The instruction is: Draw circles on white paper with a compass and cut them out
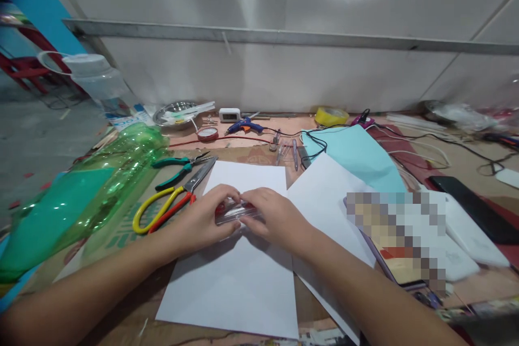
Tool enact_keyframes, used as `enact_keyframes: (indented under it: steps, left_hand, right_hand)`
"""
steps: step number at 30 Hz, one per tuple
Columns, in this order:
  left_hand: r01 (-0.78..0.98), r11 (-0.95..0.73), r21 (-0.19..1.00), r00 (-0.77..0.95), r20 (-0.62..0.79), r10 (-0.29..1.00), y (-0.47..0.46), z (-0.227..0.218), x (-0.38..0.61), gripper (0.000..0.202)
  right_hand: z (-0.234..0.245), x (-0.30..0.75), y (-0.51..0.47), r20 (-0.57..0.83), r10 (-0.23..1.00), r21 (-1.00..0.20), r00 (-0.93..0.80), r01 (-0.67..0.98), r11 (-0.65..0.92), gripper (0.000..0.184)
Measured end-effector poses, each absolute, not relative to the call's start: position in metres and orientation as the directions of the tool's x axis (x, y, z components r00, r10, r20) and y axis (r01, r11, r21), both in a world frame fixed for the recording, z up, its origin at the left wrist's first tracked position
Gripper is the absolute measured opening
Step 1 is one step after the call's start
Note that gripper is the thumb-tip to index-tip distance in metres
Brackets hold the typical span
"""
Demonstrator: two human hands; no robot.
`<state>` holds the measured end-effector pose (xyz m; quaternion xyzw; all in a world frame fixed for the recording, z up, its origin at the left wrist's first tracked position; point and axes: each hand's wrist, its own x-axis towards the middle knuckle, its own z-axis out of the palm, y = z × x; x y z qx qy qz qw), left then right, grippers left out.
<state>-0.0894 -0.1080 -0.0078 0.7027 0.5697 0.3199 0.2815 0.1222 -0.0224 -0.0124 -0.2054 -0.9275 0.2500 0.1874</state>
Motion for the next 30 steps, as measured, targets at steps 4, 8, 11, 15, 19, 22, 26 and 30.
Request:
enact_keyframes:
  steps: [4, 8, 11, 15, 19, 22, 26, 30]
  left_hand:
    - [0.537, -0.005, 0.843, 0.023, -0.008, 1.000, -0.100, -0.009, -0.096, 0.055]
    - [0.469, 0.104, 0.877, 0.007, -0.121, 0.993, -0.097, -0.011, -0.100, 0.064]
    - [0.432, 0.043, 0.901, 0.014, -0.054, 0.998, -0.099, -0.016, -0.097, 0.064]
    - [0.394, 0.009, 0.919, 0.018, -0.017, 1.000, -0.102, -0.019, -0.093, 0.064]
    - [0.413, 0.009, 0.911, 0.017, -0.018, 1.000, -0.103, -0.017, -0.091, 0.066]
    - [0.415, -0.003, 0.910, 0.023, -0.008, 1.000, -0.103, -0.017, -0.091, 0.071]
    - [0.472, -0.065, 0.879, 0.015, 0.066, 0.998, -0.103, -0.023, -0.093, 0.067]
    - [0.417, -0.005, 0.909, 0.038, -0.011, 0.999, -0.102, -0.025, -0.094, 0.065]
  right_hand:
    - [-0.017, 0.119, -0.022, 0.206, 0.535, -0.526, -0.819, 0.369, 0.767, 0.026]
    - [-0.014, 0.118, -0.025, 0.171, 0.558, -0.516, -0.812, 0.408, 0.753, 0.030]
    - [-0.014, 0.118, -0.029, 0.176, 0.533, -0.486, -0.827, 0.398, 0.778, 0.034]
    - [-0.020, 0.115, -0.035, 0.244, 0.468, -0.395, -0.850, 0.354, 0.848, 0.036]
    - [-0.026, 0.113, -0.038, 0.316, 0.443, -0.327, -0.839, 0.342, 0.881, 0.036]
    - [-0.025, 0.113, -0.037, 0.323, 0.446, -0.329, -0.834, 0.343, 0.880, 0.037]
    - [-0.023, 0.114, -0.035, 0.273, 0.503, -0.430, -0.820, 0.364, 0.826, 0.036]
    - [-0.024, 0.113, -0.035, 0.299, 0.477, -0.444, -0.827, 0.322, 0.836, 0.036]
